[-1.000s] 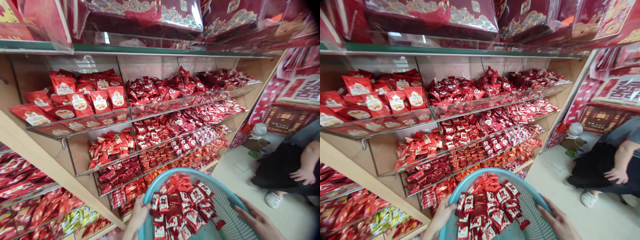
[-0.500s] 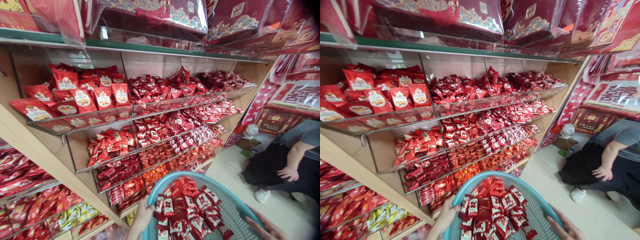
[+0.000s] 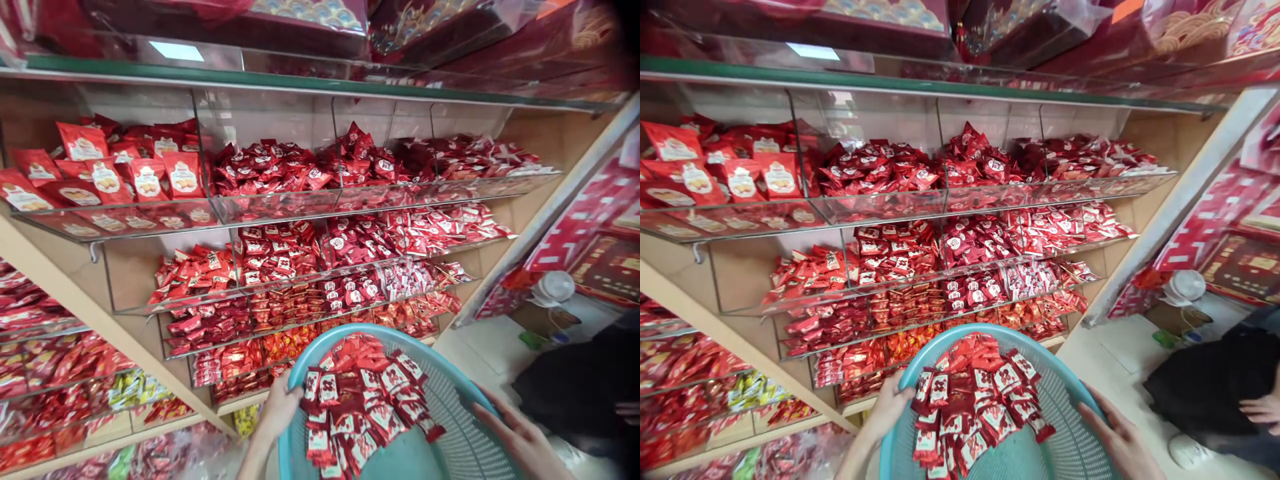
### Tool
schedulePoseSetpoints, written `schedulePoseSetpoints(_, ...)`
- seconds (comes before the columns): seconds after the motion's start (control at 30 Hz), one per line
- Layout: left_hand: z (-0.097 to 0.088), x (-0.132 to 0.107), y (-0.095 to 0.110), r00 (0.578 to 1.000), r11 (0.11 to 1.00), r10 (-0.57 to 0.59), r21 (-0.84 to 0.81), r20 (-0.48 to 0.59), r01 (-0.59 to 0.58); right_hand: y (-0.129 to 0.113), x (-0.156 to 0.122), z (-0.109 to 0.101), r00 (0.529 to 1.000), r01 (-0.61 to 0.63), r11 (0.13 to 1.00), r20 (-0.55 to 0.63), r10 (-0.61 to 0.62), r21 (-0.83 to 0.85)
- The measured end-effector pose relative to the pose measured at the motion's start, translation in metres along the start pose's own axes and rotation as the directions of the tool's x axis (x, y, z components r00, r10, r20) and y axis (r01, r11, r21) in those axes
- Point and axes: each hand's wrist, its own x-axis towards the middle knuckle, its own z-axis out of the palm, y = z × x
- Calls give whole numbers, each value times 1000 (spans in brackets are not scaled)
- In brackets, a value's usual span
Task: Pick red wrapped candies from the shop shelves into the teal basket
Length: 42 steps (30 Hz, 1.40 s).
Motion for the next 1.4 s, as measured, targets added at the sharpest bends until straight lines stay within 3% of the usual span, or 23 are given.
schedulePoseSetpoints(0.23, 63, 3, 15, 995, 999, -34, -44, -91, 30, 18, 78, -46, 991, 86, 996, 104, -85, -2)
schedulePoseSetpoints(0.43, 86, 3, 18, 977, 999, -48, -17, -208, 45, 14, 113, -52, 985, 100, 995, 142, -95, -23)
schedulePoseSetpoints(0.7, 87, 0, 28, 953, 993, -102, 35, -287, 116, 13, 128, -44, 982, 90, 996, 170, -87, -11)
schedulePoseSetpoints(0.87, 82, 0, 32, 960, 994, -107, -10, -259, 108, 5, 132, -34, 977, 119, 993, 178, -114, -14)
schedulePoseSetpoints(1.23, 68, 12, 10, 968, 993, -115, -1, -221, 117, 25, 116, -28, 985, 54, 997, 165, -44, -55)
schedulePoseSetpoints(1.4, 56, 10, 4, 980, 997, -71, 4, -184, 73, 23, 103, -22, 986, 41, 998, 161, -32, -53)
